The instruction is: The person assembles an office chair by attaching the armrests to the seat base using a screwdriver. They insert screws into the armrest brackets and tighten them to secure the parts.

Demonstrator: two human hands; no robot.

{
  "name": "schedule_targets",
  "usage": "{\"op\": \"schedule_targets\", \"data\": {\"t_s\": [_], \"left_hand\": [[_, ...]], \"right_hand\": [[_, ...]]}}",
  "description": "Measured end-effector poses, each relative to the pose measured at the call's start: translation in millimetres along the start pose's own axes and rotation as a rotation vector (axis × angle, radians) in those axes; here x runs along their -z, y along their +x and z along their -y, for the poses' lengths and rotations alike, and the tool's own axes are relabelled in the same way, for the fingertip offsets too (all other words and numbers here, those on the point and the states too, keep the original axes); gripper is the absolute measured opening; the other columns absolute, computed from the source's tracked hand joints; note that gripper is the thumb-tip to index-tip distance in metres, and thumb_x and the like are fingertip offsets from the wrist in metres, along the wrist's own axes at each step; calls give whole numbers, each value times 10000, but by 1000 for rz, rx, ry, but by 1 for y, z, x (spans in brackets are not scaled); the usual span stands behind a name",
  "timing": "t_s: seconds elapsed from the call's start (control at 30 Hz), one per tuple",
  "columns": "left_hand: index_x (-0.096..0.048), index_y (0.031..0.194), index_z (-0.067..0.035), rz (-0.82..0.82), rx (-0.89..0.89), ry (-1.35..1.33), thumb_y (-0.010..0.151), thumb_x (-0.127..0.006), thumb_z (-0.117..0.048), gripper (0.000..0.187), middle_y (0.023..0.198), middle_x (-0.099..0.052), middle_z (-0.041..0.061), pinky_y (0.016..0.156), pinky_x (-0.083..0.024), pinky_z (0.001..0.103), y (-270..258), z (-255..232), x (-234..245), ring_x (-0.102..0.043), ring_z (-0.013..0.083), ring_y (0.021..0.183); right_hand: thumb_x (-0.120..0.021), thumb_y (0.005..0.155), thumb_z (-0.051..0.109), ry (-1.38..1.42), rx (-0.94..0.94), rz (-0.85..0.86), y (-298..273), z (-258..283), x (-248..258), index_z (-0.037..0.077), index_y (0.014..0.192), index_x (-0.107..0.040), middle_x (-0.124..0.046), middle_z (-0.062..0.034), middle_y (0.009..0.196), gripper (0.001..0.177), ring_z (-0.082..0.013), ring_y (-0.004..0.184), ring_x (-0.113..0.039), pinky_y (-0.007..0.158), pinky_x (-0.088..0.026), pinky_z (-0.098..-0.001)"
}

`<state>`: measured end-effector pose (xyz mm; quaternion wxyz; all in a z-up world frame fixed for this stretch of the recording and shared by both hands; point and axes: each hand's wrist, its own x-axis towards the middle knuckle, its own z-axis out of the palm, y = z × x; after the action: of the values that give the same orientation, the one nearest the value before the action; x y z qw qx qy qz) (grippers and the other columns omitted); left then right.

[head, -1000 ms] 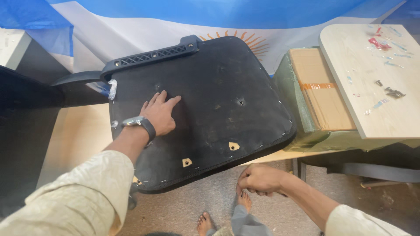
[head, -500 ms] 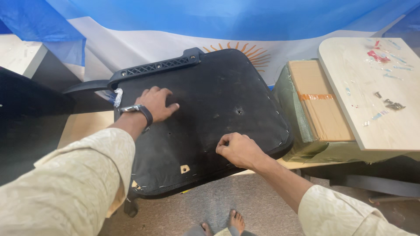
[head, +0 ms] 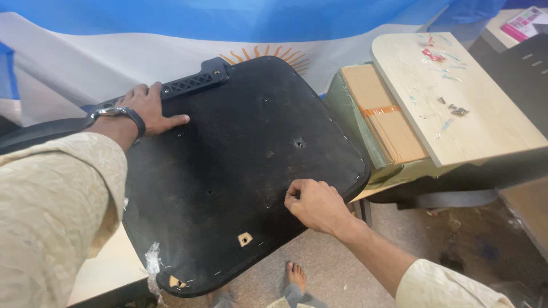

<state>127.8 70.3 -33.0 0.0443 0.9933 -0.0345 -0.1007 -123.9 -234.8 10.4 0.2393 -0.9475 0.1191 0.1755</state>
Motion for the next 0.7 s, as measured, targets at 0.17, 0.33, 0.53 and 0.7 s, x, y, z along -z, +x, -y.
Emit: {"op": "schedule_targets", "data": {"t_s": [0.17,0.33,0.53,0.7], "left_hand": [[-425,1520,-26,-45,-175,-31,763,-643,-836,1130,1388,-558,319,1064,-438,569,48,40,-7,-530,505,1286],[-653,1351,-22,94,-230,-3,676,-633,-912,1118,1236,-708,300,1024,-509,533,80,62,-6,-660,488,1165],[-718,1310,-37,167,-238,21,633,-620,-935,1129,1293,-697,283,1050,-496,527,94,71,-9,-652,473,1202],[-742,1303,-6,334,-256,-39,622,-636,-924,1147,1319,-694,274,1082,-461,509,116,92,-12,-632,455,1232]], "right_hand": [[-610,862,300,52,-160,-159,-6,12,-19,116,995,-764,-774,-160,840,275,-339,887,-743,880,-556,-452],[-591,874,278,152,-385,-219,-15,45,-20,132,1048,-744,-782,-155,830,274,-309,797,-774,823,-573,-435],[-571,868,252,195,-275,-156,-19,105,-44,151,1041,-742,-792,-101,945,263,-263,738,-769,785,-584,-403],[-597,853,243,310,-175,-232,-17,123,-56,84,978,-746,-772,-126,826,252,-241,744,-728,756,-560,-403]]}}
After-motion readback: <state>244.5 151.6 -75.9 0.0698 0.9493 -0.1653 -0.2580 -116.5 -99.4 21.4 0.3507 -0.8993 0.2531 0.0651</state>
